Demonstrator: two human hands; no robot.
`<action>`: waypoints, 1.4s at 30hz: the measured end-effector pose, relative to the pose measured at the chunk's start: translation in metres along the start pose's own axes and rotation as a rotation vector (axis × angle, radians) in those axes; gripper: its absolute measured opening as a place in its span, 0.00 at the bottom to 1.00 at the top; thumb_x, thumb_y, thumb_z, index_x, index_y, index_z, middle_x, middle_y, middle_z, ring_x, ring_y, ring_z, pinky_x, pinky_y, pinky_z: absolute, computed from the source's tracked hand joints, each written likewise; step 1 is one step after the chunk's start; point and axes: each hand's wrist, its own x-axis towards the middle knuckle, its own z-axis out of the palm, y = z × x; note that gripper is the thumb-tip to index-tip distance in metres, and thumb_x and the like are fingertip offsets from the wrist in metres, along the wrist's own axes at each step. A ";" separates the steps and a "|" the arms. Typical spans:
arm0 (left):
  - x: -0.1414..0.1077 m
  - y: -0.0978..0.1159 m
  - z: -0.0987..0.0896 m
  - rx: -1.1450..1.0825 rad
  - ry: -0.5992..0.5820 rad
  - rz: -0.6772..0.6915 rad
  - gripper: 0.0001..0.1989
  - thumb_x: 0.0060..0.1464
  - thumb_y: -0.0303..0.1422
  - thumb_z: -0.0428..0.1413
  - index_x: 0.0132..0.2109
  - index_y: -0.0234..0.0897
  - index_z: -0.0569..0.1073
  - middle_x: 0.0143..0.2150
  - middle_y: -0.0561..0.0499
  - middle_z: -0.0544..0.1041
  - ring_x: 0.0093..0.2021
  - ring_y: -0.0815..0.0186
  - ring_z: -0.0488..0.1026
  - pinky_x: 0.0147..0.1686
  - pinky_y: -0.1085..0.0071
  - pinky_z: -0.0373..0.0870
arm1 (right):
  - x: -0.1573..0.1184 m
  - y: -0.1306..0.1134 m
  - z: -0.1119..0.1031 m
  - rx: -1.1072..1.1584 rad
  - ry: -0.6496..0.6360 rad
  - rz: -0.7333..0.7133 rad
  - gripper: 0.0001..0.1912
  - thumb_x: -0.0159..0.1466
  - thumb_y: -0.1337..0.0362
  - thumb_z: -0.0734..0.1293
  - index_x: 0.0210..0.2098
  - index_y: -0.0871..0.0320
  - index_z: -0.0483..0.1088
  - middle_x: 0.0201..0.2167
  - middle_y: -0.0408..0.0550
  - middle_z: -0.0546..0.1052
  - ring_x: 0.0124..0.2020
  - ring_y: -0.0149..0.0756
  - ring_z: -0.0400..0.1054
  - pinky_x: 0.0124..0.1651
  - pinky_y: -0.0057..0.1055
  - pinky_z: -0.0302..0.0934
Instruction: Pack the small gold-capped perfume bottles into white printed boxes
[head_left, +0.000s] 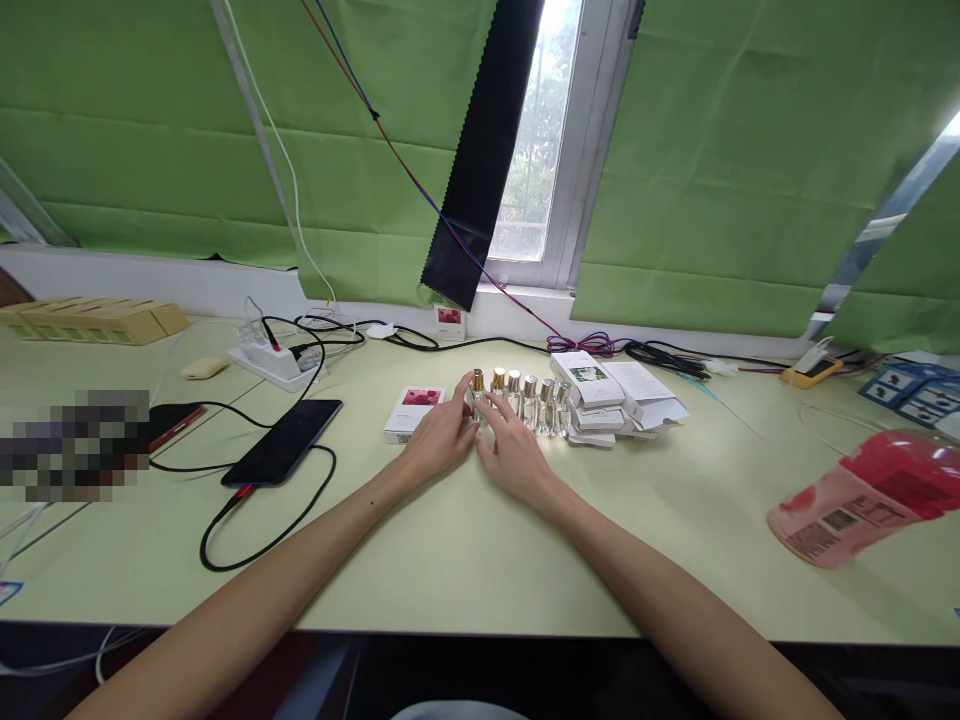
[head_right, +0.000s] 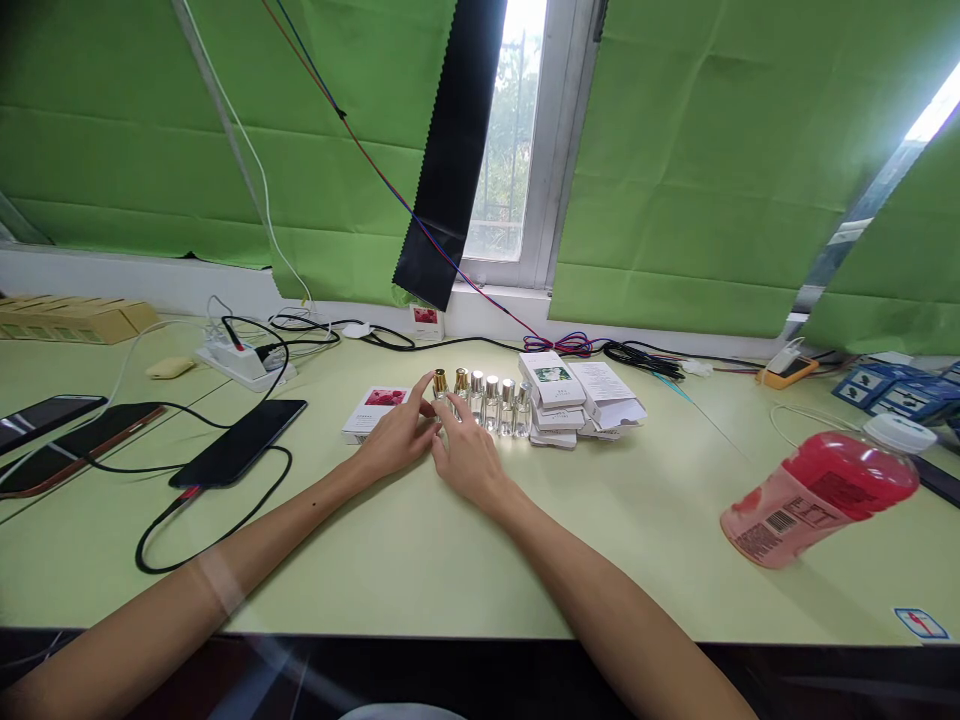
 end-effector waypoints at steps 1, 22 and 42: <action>0.000 0.000 0.000 0.000 0.002 0.001 0.42 0.61 0.32 0.51 0.75 0.37 0.38 0.45 0.44 0.79 0.42 0.55 0.77 0.41 0.62 0.71 | 0.000 0.000 0.000 -0.005 -0.010 -0.001 0.28 0.67 0.69 0.62 0.66 0.53 0.60 0.71 0.60 0.57 0.51 0.45 0.73 0.53 0.45 0.69; 0.000 0.005 -0.004 0.022 -0.048 -0.031 0.43 0.61 0.31 0.50 0.75 0.37 0.36 0.45 0.45 0.79 0.40 0.58 0.76 0.39 0.65 0.68 | -0.001 0.000 -0.001 -0.025 -0.042 0.032 0.31 0.67 0.69 0.62 0.69 0.56 0.57 0.73 0.61 0.51 0.66 0.51 0.63 0.62 0.49 0.65; 0.000 0.005 -0.006 0.022 -0.095 -0.049 0.45 0.60 0.30 0.52 0.76 0.37 0.35 0.42 0.46 0.79 0.36 0.59 0.75 0.35 0.67 0.67 | -0.002 -0.002 -0.005 -0.102 -0.105 -0.012 0.27 0.68 0.67 0.62 0.66 0.52 0.61 0.74 0.59 0.49 0.51 0.47 0.75 0.49 0.47 0.72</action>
